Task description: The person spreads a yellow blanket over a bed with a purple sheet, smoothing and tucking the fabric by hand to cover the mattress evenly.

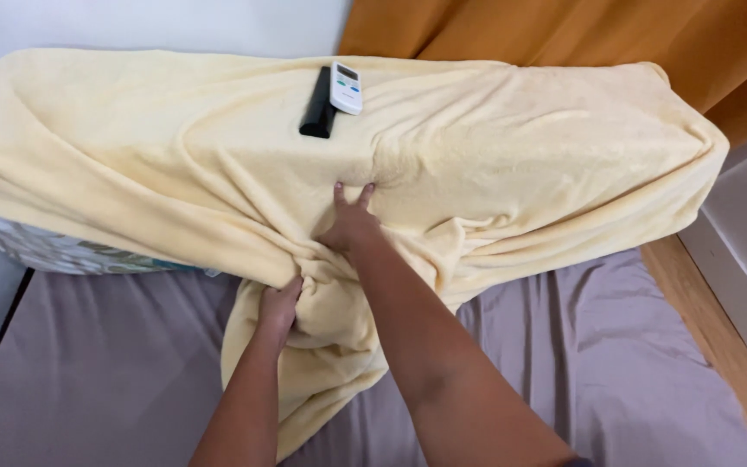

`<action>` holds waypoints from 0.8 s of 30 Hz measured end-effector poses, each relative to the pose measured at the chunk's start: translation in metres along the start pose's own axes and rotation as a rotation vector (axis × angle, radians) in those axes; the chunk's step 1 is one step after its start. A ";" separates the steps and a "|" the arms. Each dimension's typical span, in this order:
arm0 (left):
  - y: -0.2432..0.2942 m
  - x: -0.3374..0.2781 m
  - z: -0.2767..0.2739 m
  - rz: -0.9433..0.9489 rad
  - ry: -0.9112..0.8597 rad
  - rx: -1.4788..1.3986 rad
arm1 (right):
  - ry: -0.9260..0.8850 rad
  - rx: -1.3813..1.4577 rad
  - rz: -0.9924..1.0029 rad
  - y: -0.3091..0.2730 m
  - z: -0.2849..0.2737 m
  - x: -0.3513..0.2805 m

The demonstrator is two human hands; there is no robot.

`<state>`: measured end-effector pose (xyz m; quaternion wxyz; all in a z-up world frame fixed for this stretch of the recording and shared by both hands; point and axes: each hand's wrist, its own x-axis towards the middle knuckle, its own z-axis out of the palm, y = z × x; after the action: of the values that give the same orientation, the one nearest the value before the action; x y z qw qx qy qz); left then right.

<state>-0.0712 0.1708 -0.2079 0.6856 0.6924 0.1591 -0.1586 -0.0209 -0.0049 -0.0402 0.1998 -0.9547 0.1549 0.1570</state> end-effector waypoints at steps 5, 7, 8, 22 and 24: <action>0.010 -0.012 0.008 0.842 0.242 0.328 | 0.036 0.029 -0.022 0.007 0.014 0.017; 0.014 -0.025 0.009 0.868 0.190 0.272 | 0.042 0.049 -0.021 0.006 0.019 0.014; 0.011 -0.027 0.009 0.606 0.007 -0.039 | 0.053 0.046 -0.002 0.003 0.019 0.008; 0.001 -0.039 -0.036 -0.159 -0.522 -0.748 | 0.220 -0.090 -0.025 0.004 0.043 0.015; 0.002 -0.035 -0.034 -0.248 -0.438 -0.549 | 0.289 -0.147 -0.066 0.009 0.052 0.024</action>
<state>-0.1023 0.2048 -0.1905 0.8393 0.4077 0.1278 -0.3363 -0.0148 0.0043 -0.0966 0.1101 -0.9839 0.1389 0.0221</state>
